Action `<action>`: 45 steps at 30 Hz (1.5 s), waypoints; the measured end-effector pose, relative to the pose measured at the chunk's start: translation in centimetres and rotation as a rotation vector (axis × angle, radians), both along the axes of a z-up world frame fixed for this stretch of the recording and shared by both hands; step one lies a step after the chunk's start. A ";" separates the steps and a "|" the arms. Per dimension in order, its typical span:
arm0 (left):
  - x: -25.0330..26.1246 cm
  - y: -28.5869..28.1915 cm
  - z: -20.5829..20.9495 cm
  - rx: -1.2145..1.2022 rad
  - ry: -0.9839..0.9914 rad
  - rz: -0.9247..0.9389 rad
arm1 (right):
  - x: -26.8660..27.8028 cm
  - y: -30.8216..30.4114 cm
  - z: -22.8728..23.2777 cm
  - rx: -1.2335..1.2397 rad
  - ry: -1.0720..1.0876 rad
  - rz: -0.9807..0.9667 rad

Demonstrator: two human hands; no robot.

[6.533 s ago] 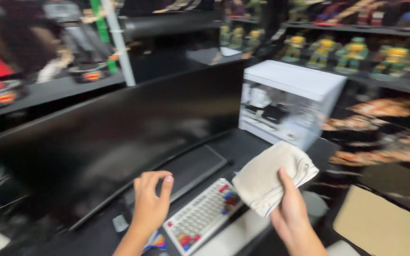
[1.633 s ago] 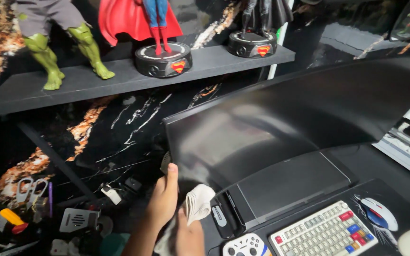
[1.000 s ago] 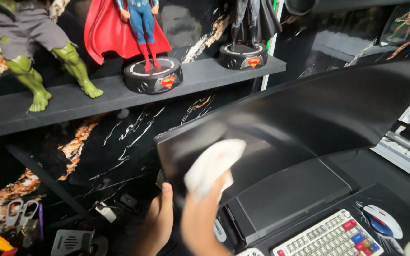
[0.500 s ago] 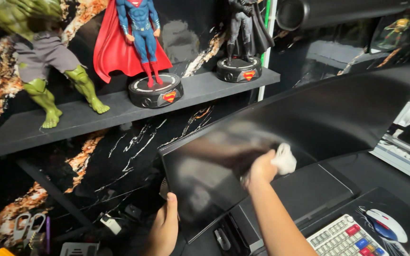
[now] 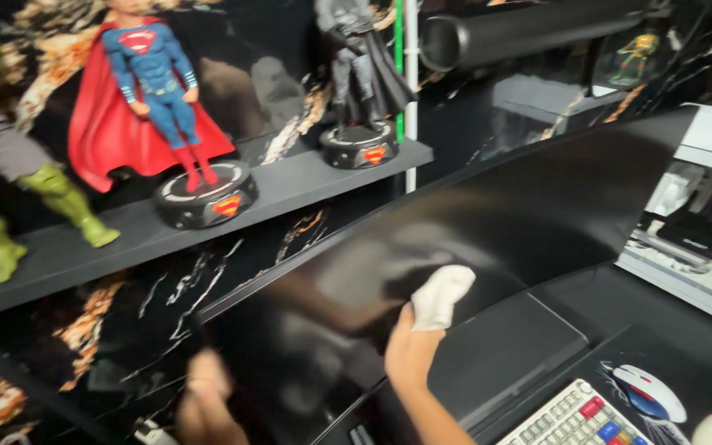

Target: The recorder is wiping down a large curved computer monitor and the desk surface using a cleaning cloth and a spray bottle.

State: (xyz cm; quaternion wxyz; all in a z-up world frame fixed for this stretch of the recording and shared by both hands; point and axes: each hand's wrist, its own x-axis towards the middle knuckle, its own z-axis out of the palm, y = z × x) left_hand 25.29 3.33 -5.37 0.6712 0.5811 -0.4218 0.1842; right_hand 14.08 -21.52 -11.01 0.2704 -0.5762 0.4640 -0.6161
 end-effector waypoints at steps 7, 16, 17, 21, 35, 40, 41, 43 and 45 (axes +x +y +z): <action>-2.4 -5.7 20.5 0.170 -0.603 0.073 | -1.4 -6.6 10.0 0.313 -0.519 -0.211; -4.3 -15.0 21.7 1.235 -0.490 0.064 | -1.1 1.6 7.3 -0.078 -0.039 -0.105; -4.2 -15.4 21.1 1.202 -0.565 0.059 | -1.3 0.7 4.8 0.298 -0.158 -0.038; -5.1 -15.7 20.9 1.160 -0.676 0.076 | -4.0 -10.2 -3.7 0.580 -0.341 -0.149; -6.4 -21.1 21.3 1.206 -0.643 0.018 | -4.0 -5.1 2.5 -0.039 -0.060 -0.077; -7.6 -23.8 21.3 1.215 -0.683 -0.040 | -7.7 -16.2 0.3 0.510 -0.467 -0.262; -7.9 -24.2 21.7 1.248 -0.652 -0.049 | -8.5 -18.0 2.6 0.595 -0.585 -0.325; -8.4 -25.1 22.0 1.251 -0.628 -0.072 | -7.7 -17.3 8.9 0.407 -0.549 -0.324; -8.8 -26.3 22.2 1.251 -0.603 -0.091 | -6.5 -14.5 13.1 0.216 -0.509 -0.318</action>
